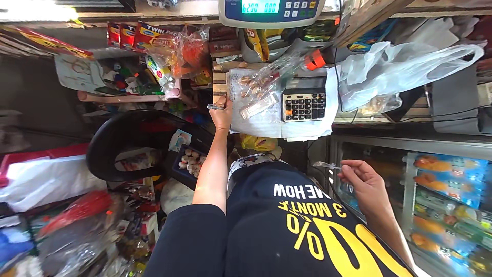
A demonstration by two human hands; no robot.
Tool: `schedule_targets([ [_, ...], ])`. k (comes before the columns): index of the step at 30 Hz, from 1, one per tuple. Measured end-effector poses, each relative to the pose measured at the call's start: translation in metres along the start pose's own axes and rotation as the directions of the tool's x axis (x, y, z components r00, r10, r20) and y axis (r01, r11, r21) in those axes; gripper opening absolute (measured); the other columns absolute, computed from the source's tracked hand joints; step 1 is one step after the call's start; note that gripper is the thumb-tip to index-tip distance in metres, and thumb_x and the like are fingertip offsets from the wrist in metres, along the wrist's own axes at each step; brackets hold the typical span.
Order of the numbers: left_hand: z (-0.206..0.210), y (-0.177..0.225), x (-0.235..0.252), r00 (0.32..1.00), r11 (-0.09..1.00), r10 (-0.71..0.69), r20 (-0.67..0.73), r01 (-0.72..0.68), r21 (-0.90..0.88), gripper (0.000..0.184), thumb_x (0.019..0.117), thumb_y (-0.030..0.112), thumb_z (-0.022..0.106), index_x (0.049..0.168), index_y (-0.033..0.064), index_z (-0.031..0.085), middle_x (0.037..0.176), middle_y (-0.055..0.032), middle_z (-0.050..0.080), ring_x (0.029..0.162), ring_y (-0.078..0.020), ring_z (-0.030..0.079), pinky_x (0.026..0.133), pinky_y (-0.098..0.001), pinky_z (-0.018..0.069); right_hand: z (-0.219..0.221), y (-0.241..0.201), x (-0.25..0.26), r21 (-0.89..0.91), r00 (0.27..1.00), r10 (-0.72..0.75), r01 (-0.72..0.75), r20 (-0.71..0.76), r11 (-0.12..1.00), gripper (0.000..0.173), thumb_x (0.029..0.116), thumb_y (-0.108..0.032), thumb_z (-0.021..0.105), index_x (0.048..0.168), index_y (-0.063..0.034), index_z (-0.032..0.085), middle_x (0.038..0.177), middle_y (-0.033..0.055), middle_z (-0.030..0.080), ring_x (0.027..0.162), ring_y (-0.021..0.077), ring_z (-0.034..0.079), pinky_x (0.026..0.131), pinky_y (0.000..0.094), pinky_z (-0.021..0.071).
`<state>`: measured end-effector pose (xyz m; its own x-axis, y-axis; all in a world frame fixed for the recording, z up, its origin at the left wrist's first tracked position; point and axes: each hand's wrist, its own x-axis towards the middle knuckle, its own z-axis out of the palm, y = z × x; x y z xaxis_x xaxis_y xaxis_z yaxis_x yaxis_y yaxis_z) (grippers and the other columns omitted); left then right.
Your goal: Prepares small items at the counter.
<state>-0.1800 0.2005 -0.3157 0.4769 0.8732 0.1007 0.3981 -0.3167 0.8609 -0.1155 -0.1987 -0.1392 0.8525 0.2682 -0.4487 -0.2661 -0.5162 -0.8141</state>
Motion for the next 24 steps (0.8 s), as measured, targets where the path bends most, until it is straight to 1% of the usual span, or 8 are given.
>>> schedule_targets([
  [5,0.0001,0.001,0.0002,1.0,0.999,0.001,0.017,-0.002,0.034,0.032,0.0978,0.014,0.061,0.068,0.0013,0.059,0.06,-0.0054,0.052,0.059,-0.0146,0.052,0.063,-0.0356,0.0432,-0.0007,-0.0007,0.0002,-0.01,1.0,-0.001,0.001,0.005,1.0,0.016,0.1,-0.009,0.056,0.113,-0.0039,0.064,0.079,-0.0068,0.067,0.069,0.0012,0.065,0.067,0.0159,0.0557],
  [8,-0.0049,0.0028,0.0013,0.998,0.999,-0.036,0.058,0.035,0.028,0.027,0.0976,0.014,0.06,0.076,-0.0008,0.066,0.065,-0.0073,0.057,0.064,-0.0161,0.055,0.068,-0.0378,0.0462,0.0002,-0.0003,0.002,-0.028,1.0,-0.003,0.004,0.022,1.0,0.017,0.1004,-0.01,0.056,0.114,-0.0039,0.063,0.08,-0.0066,0.067,0.07,0.0012,0.065,0.068,0.0168,0.0562],
  [11,-0.0008,0.0021,0.0002,0.999,0.999,-0.026,0.035,0.025,0.026,0.028,0.0965,0.014,0.06,0.072,0.0009,0.062,0.063,-0.0064,0.054,0.062,-0.016,0.054,0.065,-0.0376,0.0447,-0.0001,-0.0014,0.002,-0.023,1.0,-0.01,0.011,0.023,1.0,0.017,0.1001,-0.01,0.056,0.114,-0.004,0.063,0.079,-0.0064,0.067,0.07,0.0012,0.065,0.068,0.0166,0.0561],
  [14,0.0012,0.002,0.0011,0.999,0.999,-0.032,0.036,0.031,0.029,0.027,0.0974,0.014,0.06,0.075,-0.0004,0.065,0.065,-0.0074,0.057,0.064,-0.0163,0.055,0.067,-0.0375,0.0457,-0.0003,-0.001,0.0026,-0.026,0.999,-0.012,0.013,0.032,1.0,0.017,0.1005,-0.011,0.056,0.114,-0.0039,0.063,0.08,-0.006,0.068,0.07,0.0014,0.066,0.067,0.0164,0.056],
  [16,0.0014,0.0004,0.001,0.999,0.998,-0.023,0.047,0.02,0.06,0.028,0.0976,0.015,0.059,0.074,0.0001,0.064,0.065,-0.0077,0.056,0.063,-0.0177,0.055,0.066,-0.039,0.0453,0.0001,-0.0021,0.0027,-0.032,0.999,-0.008,0.009,0.035,0.999,0.017,0.1005,-0.011,0.056,0.114,-0.004,0.064,0.08,-0.0058,0.068,0.07,0.0016,0.066,0.068,0.0164,0.0562],
  [18,0.0012,0.0004,0.0002,0.999,0.998,0.003,0.049,-0.006,0.057,0.03,0.0979,0.015,0.059,0.071,0.0017,0.061,0.062,-0.0061,0.053,0.06,-0.0161,0.053,0.063,-0.0371,0.044,-0.0013,-0.0033,0.0028,-0.032,0.999,-0.012,0.013,0.033,0.999,0.017,0.1005,-0.011,0.056,0.114,-0.0043,0.064,0.08,-0.0057,0.068,0.07,0.0019,0.066,0.068,0.0167,0.0564],
  [21,0.0001,0.0001,-0.0001,0.997,0.999,0.016,0.074,-0.018,0.03,0.03,0.0974,0.014,0.059,0.07,0.0014,0.06,0.061,-0.0055,0.052,0.059,-0.0154,0.052,0.062,-0.037,0.0432,-0.0033,-0.0029,0.0021,-0.015,1.0,-0.017,0.017,0.021,1.0,0.016,0.1003,-0.01,0.056,0.114,-0.0042,0.064,0.079,-0.006,0.068,0.069,0.0018,0.066,0.067,0.0164,0.0563],
  [24,-0.0004,-0.0002,0.0009,0.999,1.0,0.016,0.049,-0.016,0.007,0.03,0.0967,0.014,0.06,0.069,0.0018,0.06,0.06,-0.0038,0.051,0.058,-0.0135,0.051,0.062,-0.035,0.043,-0.0024,-0.0023,0.0023,-0.014,1.0,-0.013,0.013,0.019,1.0,0.016,0.1002,-0.009,0.056,0.114,-0.0043,0.064,0.079,-0.0066,0.068,0.07,0.0012,0.066,0.067,0.0159,0.0559],
])
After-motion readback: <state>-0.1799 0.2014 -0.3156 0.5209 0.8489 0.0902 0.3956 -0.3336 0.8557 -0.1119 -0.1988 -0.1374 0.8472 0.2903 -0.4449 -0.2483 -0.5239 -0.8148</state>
